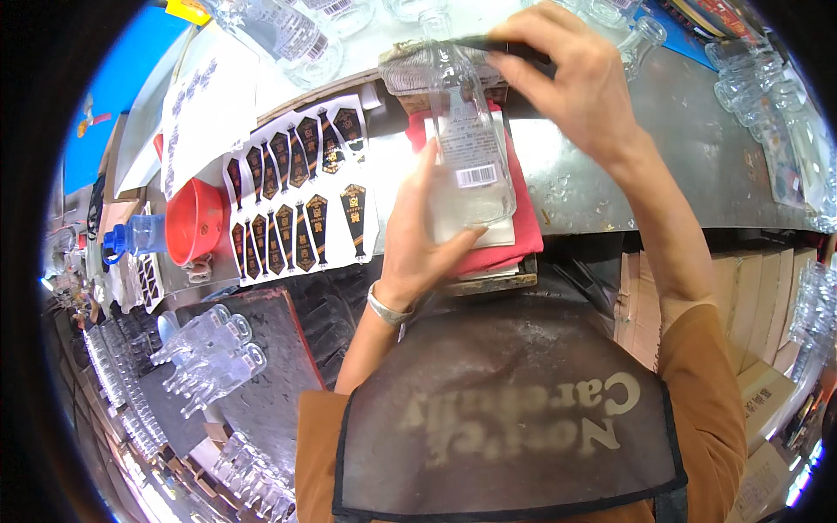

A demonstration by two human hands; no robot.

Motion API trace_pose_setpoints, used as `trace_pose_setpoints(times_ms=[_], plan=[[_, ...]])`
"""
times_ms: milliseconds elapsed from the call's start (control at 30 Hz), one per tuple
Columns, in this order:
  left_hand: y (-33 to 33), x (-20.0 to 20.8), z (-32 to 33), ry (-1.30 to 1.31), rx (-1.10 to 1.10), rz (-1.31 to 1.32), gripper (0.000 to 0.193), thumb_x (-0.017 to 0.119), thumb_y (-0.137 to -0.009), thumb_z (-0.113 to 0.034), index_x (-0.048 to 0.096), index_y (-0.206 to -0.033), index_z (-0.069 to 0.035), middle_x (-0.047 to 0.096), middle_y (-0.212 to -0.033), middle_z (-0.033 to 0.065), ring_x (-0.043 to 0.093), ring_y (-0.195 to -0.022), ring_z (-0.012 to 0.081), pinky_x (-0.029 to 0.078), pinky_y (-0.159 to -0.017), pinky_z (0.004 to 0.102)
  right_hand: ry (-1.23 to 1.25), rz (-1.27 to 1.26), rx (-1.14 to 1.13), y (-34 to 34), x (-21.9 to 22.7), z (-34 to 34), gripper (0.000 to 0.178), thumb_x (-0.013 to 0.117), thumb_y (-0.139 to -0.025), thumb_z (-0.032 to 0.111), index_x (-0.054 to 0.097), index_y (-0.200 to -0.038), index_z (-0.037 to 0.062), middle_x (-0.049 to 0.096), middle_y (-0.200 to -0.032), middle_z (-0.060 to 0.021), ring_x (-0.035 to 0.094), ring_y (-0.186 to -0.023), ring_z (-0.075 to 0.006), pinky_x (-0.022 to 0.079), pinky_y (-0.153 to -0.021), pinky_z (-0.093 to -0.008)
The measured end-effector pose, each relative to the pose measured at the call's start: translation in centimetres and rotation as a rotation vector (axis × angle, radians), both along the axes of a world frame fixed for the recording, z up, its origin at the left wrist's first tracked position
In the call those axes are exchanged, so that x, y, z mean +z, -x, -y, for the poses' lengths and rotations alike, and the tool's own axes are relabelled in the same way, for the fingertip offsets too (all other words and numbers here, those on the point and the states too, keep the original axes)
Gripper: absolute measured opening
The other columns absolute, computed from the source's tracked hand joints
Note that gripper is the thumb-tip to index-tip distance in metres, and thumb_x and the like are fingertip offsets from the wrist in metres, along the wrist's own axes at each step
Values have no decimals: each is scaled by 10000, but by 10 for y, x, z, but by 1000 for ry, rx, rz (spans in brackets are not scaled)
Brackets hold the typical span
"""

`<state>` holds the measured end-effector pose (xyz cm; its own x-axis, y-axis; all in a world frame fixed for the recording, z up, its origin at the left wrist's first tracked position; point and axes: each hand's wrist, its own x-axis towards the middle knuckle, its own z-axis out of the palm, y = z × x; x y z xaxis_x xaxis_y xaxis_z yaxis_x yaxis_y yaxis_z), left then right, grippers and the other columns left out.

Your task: The person repeatedly picks up clear plastic bottles, places a rectangular label on each bottle, and wipes the label with a dark cloth. The person then sets the labeled bottle aside and repeats the process with the next bottle.

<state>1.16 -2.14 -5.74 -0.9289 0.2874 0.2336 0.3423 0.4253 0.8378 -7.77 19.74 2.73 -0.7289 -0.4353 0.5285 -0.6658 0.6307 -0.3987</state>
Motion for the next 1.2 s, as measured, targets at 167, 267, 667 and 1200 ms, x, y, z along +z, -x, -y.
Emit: trace_pose_setpoints(times_ms=[167,267,667,1200], plan=[[2,-6,7,-28,-35,95,962,802,-712,-74,326,-1545,-5,480,-1467,210,496,-1331,328,403,-1102,404,163,132,379,-43,-20,3,173,732,-813,17,689,-980,13,654,-887,-119,644,-780,-263,534,-719,-322],[2,-2,8,-17,-62,31,938,787,-727,-65,327,-1540,14,465,-1484,213,478,-1353,327,369,-1133,408,363,298,75,-3,-25,-20,156,728,-821,20,689,-969,-5,683,-923,-104,657,-797,-227,529,-723,-302],[-3,4,-2,31,-11,-14,972,800,-704,-55,319,-1547,-4,498,-1440,215,521,-1298,334,411,-1096,410,316,179,-106,-26,-35,-26,280,702,-886,77,681,-1162,36,714,-1013,-132,711,-842,-262,558,-762,-330],[11,8,16,-527,-9,238,853,647,-843,-45,220,-1581,-20,322,-1593,207,370,-1452,330,297,-1186,456,206,215,37,9,-5,-13,184,688,-829,52,652,-1007,22,686,-1028,-101,680,-897,-292,554,-783,-359]])
